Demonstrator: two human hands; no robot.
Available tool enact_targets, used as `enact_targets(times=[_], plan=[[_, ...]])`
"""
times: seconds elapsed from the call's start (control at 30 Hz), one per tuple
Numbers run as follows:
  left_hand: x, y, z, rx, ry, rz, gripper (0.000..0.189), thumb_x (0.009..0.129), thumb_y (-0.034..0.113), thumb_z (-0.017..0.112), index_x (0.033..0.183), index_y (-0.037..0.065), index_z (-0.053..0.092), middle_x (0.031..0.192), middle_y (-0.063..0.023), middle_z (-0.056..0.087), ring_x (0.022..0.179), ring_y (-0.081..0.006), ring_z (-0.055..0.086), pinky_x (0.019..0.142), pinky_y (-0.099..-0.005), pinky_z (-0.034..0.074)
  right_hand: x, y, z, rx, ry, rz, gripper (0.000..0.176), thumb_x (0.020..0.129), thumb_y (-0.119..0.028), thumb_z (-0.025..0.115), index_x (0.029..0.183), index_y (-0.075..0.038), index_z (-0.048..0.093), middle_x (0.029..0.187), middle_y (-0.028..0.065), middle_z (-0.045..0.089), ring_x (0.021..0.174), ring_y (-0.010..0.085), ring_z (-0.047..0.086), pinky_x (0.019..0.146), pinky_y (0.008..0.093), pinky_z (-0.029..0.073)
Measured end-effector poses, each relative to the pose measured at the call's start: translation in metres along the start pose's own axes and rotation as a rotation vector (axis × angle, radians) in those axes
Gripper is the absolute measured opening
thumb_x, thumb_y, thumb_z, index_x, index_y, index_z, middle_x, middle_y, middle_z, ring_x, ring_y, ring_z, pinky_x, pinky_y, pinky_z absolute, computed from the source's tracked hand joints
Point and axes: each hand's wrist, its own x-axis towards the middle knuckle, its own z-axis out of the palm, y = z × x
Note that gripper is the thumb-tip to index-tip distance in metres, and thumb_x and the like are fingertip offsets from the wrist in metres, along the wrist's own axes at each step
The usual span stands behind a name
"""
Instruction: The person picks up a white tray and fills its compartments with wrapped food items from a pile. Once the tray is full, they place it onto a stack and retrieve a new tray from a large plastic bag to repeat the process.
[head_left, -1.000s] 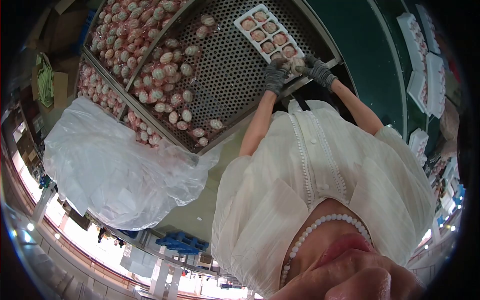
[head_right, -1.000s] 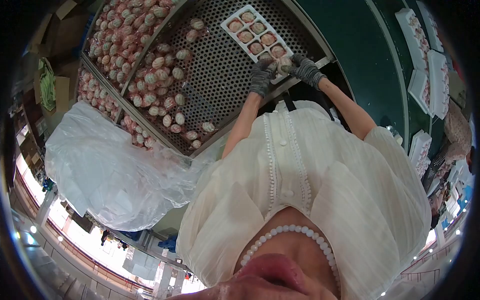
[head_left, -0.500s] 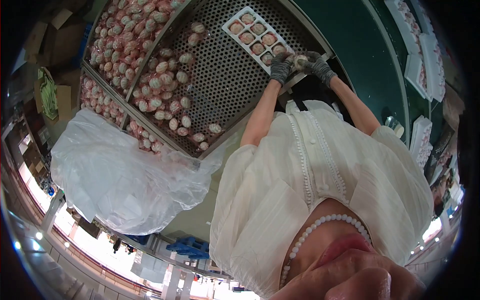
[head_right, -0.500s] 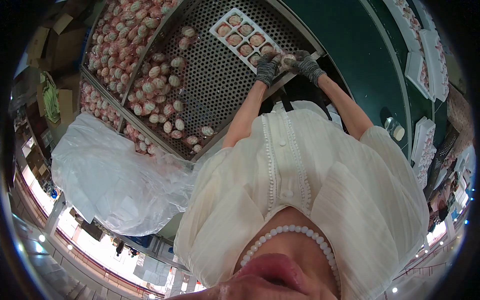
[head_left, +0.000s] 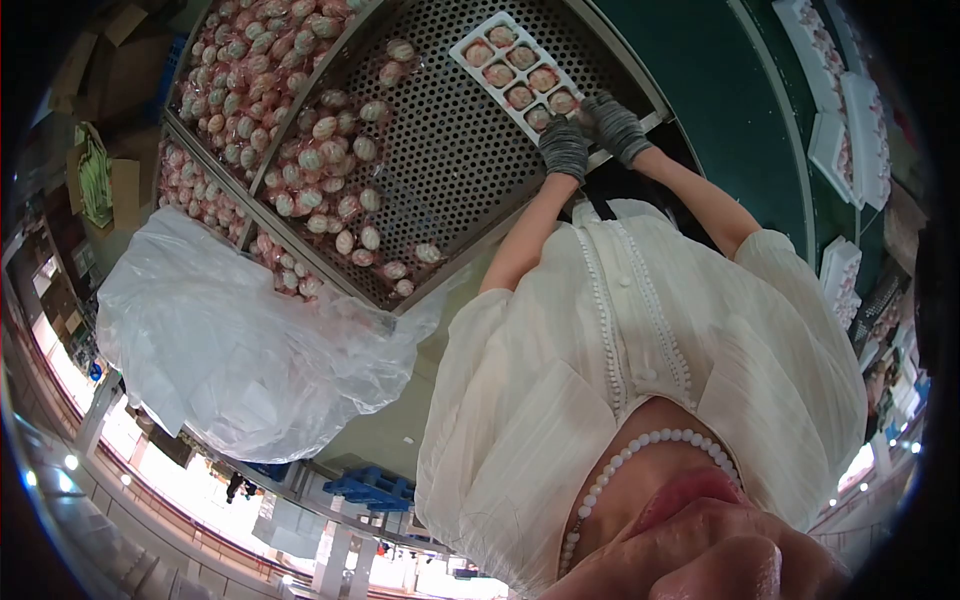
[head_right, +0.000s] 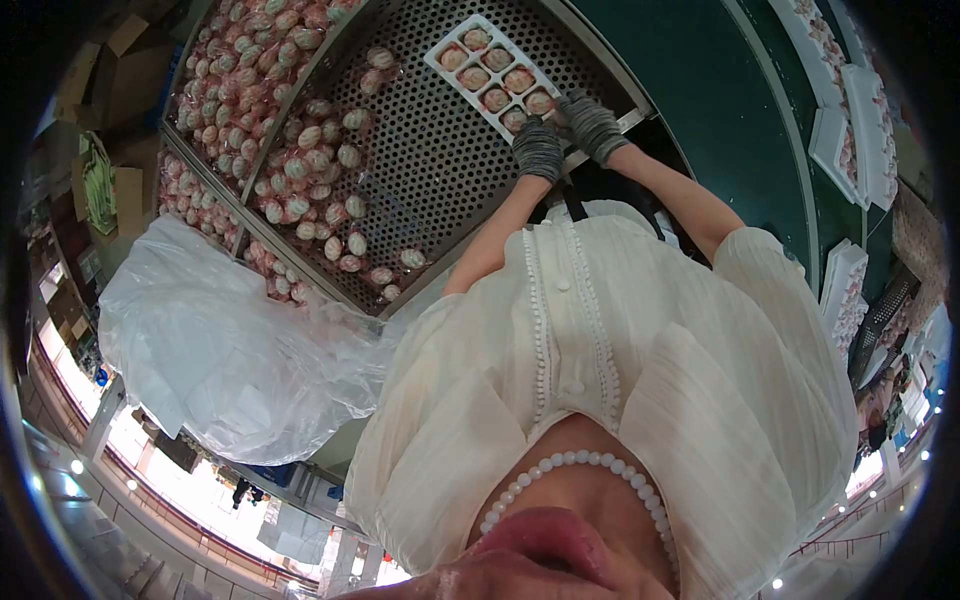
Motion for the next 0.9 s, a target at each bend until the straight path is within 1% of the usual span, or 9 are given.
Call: enact_targets(times=[0.1, 0.23, 0.27, 0.4, 0.6, 0.67, 0.77, 0.8, 0.9], plan=[[-0.004, -0.004, -0.003, 0.101, -0.064, 0.047, 0.026, 0.065, 0.011, 0.046, 0.088, 0.004, 0.055, 0.087, -0.0153, 0.051, 0.081, -0.0274, 0.051, 0.068, -0.0368, 0.042, 0.001, -0.011, 0.009, -0.083, -0.055, 0.038, 0.029, 0.068, -0.025, 0.056, 0.089, -0.007, 0.049, 0.085, 0.0172, 0.048, 0.074, 0.0322, 0.051, 0.065, 0.0394, 0.042], [-0.008, -0.004, -0.005, 0.117, -0.104, 0.067, 0.026, 0.064, 0.011, 0.047, 0.087, 0.002, 0.055, 0.087, -0.0169, 0.052, 0.081, -0.0281, 0.052, 0.066, -0.0367, 0.042, -0.008, 0.003, 0.001, 0.088, -0.069, 0.068, 0.027, 0.070, -0.026, 0.054, 0.088, -0.006, 0.049, 0.078, 0.0177, 0.051, 0.072, 0.0323, 0.052, 0.063, 0.0395, 0.042], [-0.009, -0.003, -0.004, 0.125, -0.115, 0.064, 0.025, 0.064, 0.012, 0.047, 0.084, 0.001, 0.056, 0.086, -0.0171, 0.052, 0.080, -0.0284, 0.052, 0.066, -0.0371, 0.042, -0.007, 0.005, 0.003, 0.042, -0.058, 0.013, 0.028, 0.070, -0.027, 0.054, 0.088, -0.006, 0.050, 0.075, 0.0177, 0.053, 0.072, 0.0320, 0.052, 0.063, 0.0394, 0.042], [-0.013, -0.004, -0.003, 0.092, -0.168, 0.027, 0.023, 0.064, 0.011, 0.047, 0.081, -0.001, 0.056, 0.085, -0.0175, 0.052, 0.081, -0.0286, 0.051, 0.069, -0.0374, 0.041, -0.005, -0.001, 0.012, -0.055, -0.045, 0.053, 0.026, 0.070, -0.026, 0.055, 0.087, -0.006, 0.050, 0.075, 0.0182, 0.053, 0.073, 0.0319, 0.052, 0.062, 0.0393, 0.042], [-0.030, 0.001, 0.002, -0.120, 0.097, 0.012, 0.030, 0.064, 0.011, 0.047, 0.091, -0.001, 0.051, 0.087, -0.0194, 0.050, 0.083, -0.0305, 0.049, 0.075, -0.0384, 0.038, 0.000, -0.002, 0.002, -0.035, -0.183, 0.086, 0.022, 0.071, -0.023, 0.052, 0.084, -0.005, 0.050, 0.075, 0.0182, 0.054, 0.073, 0.0315, 0.053, 0.064, 0.0387, 0.042], [-0.033, -0.001, -0.001, -0.091, -0.040, 0.069, 0.032, 0.066, 0.011, 0.047, 0.095, 0.000, 0.048, 0.089, -0.0203, 0.049, 0.083, -0.0317, 0.048, 0.074, -0.0389, 0.039, 0.003, -0.007, 0.011, -0.249, -0.265, 0.099, 0.022, 0.072, -0.024, 0.050, 0.085, -0.006, 0.051, 0.076, 0.0170, 0.055, 0.073, 0.0306, 0.054, 0.064, 0.0385, 0.042], [-0.023, -0.001, -0.005, -0.045, -0.125, 0.060, 0.031, 0.066, 0.012, 0.048, 0.095, 0.000, 0.049, 0.088, -0.0191, 0.050, 0.084, -0.0311, 0.049, 0.073, -0.0384, 0.040, -0.002, -0.007, 0.010, -0.179, -0.162, 0.083, 0.022, 0.074, -0.026, 0.047, 0.084, -0.007, 0.052, 0.076, 0.0158, 0.056, 0.073, 0.0296, 0.054, 0.065, 0.0386, 0.042], [-0.022, -0.001, -0.006, -0.046, -0.121, 0.057, 0.031, 0.066, 0.012, 0.048, 0.095, 0.000, 0.049, 0.088, -0.0191, 0.050, 0.084, -0.0311, 0.049, 0.073, -0.0384, 0.040, -0.001, -0.004, 0.006, -0.138, -0.233, 0.088, 0.024, 0.075, -0.029, 0.045, 0.085, -0.009, 0.053, 0.076, 0.0147, 0.056, 0.074, 0.0290, 0.054, 0.066, 0.0385, 0.041], [-0.014, -0.011, -0.008, -0.180, -0.301, -0.011, 0.032, 0.066, 0.014, 0.049, 0.096, 0.005, 0.050, 0.089, -0.0164, 0.052, 0.085, -0.0274, 0.052, 0.075, -0.0359, 0.040, -0.004, 0.008, 0.020, -0.036, -0.182, 0.139, 0.025, 0.076, -0.031, 0.045, 0.088, -0.010, 0.054, 0.077, 0.0148, 0.056, 0.074, 0.0298, 0.054, 0.067, 0.0386, 0.041]])
